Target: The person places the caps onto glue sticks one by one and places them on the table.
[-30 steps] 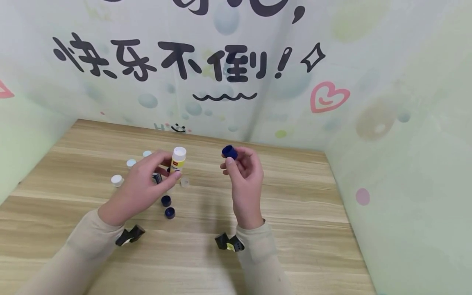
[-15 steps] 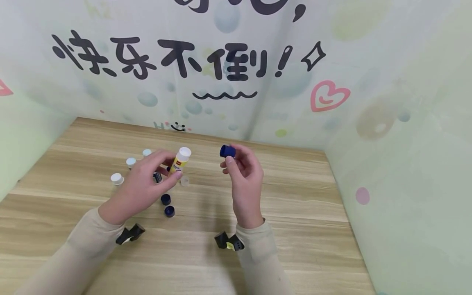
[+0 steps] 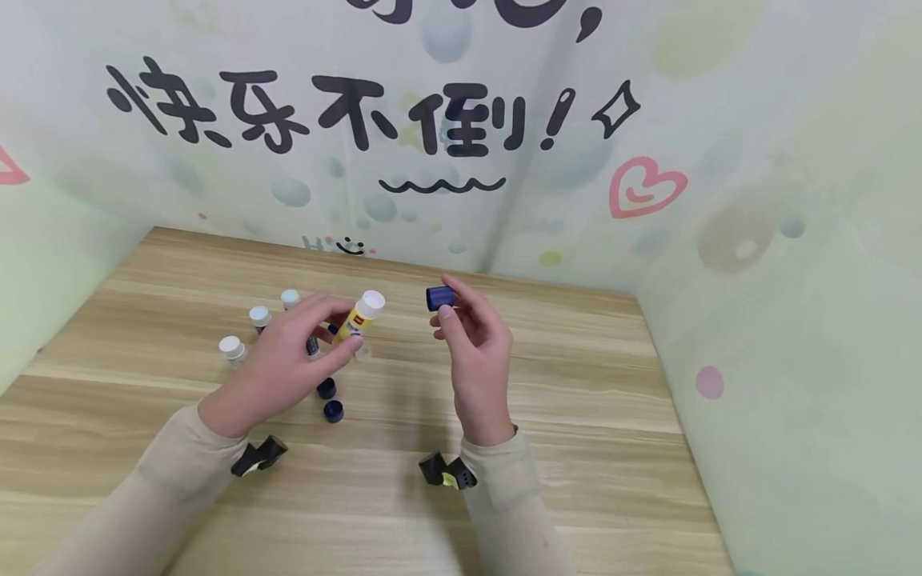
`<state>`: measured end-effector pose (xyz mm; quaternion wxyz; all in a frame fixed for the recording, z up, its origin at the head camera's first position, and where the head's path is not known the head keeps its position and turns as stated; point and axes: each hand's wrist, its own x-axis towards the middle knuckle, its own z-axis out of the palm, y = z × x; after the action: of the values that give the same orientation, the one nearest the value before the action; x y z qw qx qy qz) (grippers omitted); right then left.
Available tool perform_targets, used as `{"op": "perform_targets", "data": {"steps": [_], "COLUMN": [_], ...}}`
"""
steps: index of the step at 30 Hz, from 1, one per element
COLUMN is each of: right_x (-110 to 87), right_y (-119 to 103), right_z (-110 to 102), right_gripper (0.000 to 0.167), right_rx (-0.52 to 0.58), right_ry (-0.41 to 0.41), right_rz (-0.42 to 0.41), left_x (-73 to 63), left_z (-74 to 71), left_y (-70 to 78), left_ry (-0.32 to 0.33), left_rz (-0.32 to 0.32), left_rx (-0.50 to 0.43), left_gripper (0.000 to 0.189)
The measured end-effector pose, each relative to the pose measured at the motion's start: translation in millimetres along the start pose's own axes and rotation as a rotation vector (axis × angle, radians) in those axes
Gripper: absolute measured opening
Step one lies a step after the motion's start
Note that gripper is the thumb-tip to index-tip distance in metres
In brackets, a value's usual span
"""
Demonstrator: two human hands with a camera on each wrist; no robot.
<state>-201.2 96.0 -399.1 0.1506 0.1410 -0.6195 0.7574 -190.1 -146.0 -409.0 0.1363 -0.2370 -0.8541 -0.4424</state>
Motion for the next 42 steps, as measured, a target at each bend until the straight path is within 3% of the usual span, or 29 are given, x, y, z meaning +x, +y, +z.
{"op": "perform_targets", "data": {"steps": [24, 42], "right_x": [-2.2, -3.3], "right_y": [0.4, 1.5], "right_z": [3.8, 4.9], "right_gripper": [0.034, 0.033], "right_rx": [-0.020, -0.051], "right_ry": [-0.044, -0.083], "right_rz": [0.000, 0.014], "left_x": [-0.6, -0.7], "left_z": [1.9, 1.7], "left_y": [1.8, 4.8], "left_ry": [-0.029, -0.043], "left_rz": [0.015, -0.007], "left_rx": [0.037, 0.058], "left_gripper": [0.032, 0.032]}}
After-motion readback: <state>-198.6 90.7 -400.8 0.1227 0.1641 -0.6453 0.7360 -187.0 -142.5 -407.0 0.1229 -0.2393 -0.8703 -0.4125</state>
